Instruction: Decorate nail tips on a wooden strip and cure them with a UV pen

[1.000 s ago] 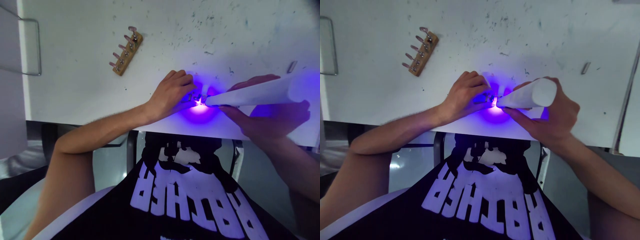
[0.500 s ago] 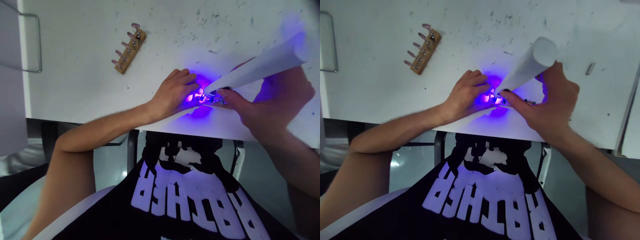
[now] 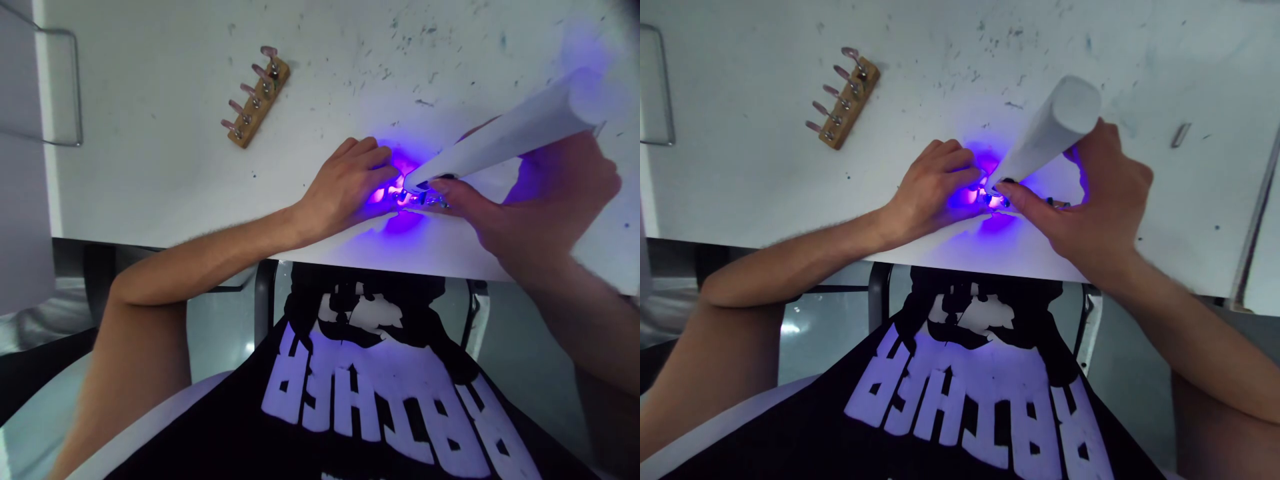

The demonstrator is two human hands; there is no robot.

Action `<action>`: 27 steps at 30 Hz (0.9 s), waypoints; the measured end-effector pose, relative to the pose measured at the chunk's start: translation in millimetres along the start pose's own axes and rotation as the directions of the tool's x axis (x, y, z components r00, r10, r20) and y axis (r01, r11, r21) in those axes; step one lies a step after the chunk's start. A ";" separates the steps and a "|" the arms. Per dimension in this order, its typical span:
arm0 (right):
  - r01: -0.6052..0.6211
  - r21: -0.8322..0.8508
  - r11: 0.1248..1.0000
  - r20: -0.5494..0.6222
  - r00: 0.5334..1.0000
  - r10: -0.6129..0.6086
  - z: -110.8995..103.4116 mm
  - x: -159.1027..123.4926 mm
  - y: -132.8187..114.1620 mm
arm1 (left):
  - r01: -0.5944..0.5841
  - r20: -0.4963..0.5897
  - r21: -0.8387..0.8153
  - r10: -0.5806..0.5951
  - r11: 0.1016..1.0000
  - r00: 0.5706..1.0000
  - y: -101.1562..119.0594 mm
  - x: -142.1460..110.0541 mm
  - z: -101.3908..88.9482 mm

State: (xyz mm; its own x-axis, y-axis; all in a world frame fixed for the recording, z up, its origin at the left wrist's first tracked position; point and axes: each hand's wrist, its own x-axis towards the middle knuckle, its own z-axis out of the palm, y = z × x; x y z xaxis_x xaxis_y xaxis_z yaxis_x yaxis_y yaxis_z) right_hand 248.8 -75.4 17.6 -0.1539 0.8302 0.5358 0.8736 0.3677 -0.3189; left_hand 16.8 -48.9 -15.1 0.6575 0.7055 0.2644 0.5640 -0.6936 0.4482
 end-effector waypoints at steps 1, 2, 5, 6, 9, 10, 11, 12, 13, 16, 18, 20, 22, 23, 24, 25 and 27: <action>-0.003 -0.015 1.000 0.004 1.000 0.003 -1.0 0.2 -1.4 | 0.003 0.002 -0.005 -0.003 1.000 1.000 0.4 0.1 -0.4; -0.001 -0.027 1.000 0.010 1.000 0.001 -2.3 0.5 -3.0 | 0.006 0.006 -0.011 -0.006 1.000 1.000 0.6 0.2 -0.8; 0.015 -0.057 0.998 0.065 0.998 -0.011 -7.3 1.1 -7.4 | 0.018 0.014 -0.030 -0.017 0.999 1.000 0.8 0.6 -1.3; 0.023 -0.071 0.997 0.090 0.996 -0.017 -8.9 1.1 -8.7 | 0.019 0.020 -0.035 -0.018 0.999 1.000 0.6 0.7 -1.3; 0.037 -0.105 0.994 0.132 0.991 -0.023 -12.1 1.3 -12.1 | 0.013 0.033 -0.042 -0.012 0.999 0.999 0.2 1.4 -1.8; 0.039 -0.112 0.993 0.140 0.990 -0.023 -12.3 1.6 -13.0 | 0.012 0.036 -0.040 -0.011 0.999 0.999 0.2 1.7 -2.1; 0.038 -0.119 0.992 0.145 0.989 -0.021 -12.2 2.1 -13.9 | 0.013 0.035 -0.037 -0.012 0.999 0.999 0.3 1.9 -2.4; 0.037 -0.124 0.992 0.134 0.991 -0.020 -11.8 2.8 -14.7 | 0.015 0.033 -0.033 -0.014 0.999 0.999 0.6 2.0 -2.8; 0.030 -0.128 0.991 0.117 0.993 -0.014 -11.0 3.6 -15.1 | 0.017 0.031 -0.030 -0.016 0.999 0.999 1.0 2.0 -3.1; -0.003 -0.121 0.993 0.079 0.997 0.013 -8.2 6.0 -14.6 | 0.016 0.018 -0.017 -0.016 1.000 1.000 1.7 1.3 -3.1; -0.022 -0.101 0.995 0.091 0.995 0.031 -6.4 6.8 -12.3 | 0.003 0.009 -0.003 -0.003 1.000 1.000 1.4 0.4 -2.1; -0.012 -0.069 0.998 0.094 0.995 0.019 -4.7 6.7 -9.4 | -0.013 0.000 0.013 0.013 1.000 1.000 0.9 -0.4 -0.9; 0.002 -0.047 0.999 0.070 0.998 0.001 -3.5 6.4 -7.5 | -0.021 -0.005 0.025 0.021 0.999 1.000 0.6 -0.9 -0.2; 0.005 -0.049 0.999 0.061 0.998 -0.002 -3.2 6.3 -7.5 | -0.023 -0.006 0.027 0.023 0.999 1.000 0.6 -1.0 -0.1; 0.004 -0.061 0.998 0.063 0.998 0.000 -3.3 6.2 -8.0 | -0.022 -0.006 0.027 0.022 0.999 1.000 0.7 -0.9 -0.3; 0.000 -0.076 0.997 0.069 0.998 0.005 -3.6 6.2 -9.2 | -0.020 -0.004 0.025 0.020 1.000 1.000 0.9 -0.7 -0.6; -0.005 -0.115 0.993 0.077 0.997 0.013 -5.2 5.9 -12.3 | -0.008 -0.001 0.012 0.008 1.000 1.000 1.2 0.0 -1.8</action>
State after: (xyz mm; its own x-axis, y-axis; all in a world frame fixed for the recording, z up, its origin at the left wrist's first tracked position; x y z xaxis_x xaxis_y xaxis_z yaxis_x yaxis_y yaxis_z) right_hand 239.5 -77.2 28.8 -0.1770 0.8647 0.4700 0.9214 0.3134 -0.2297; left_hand 16.6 -49.6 -13.0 0.6617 0.6998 0.2692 0.5645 -0.7013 0.4354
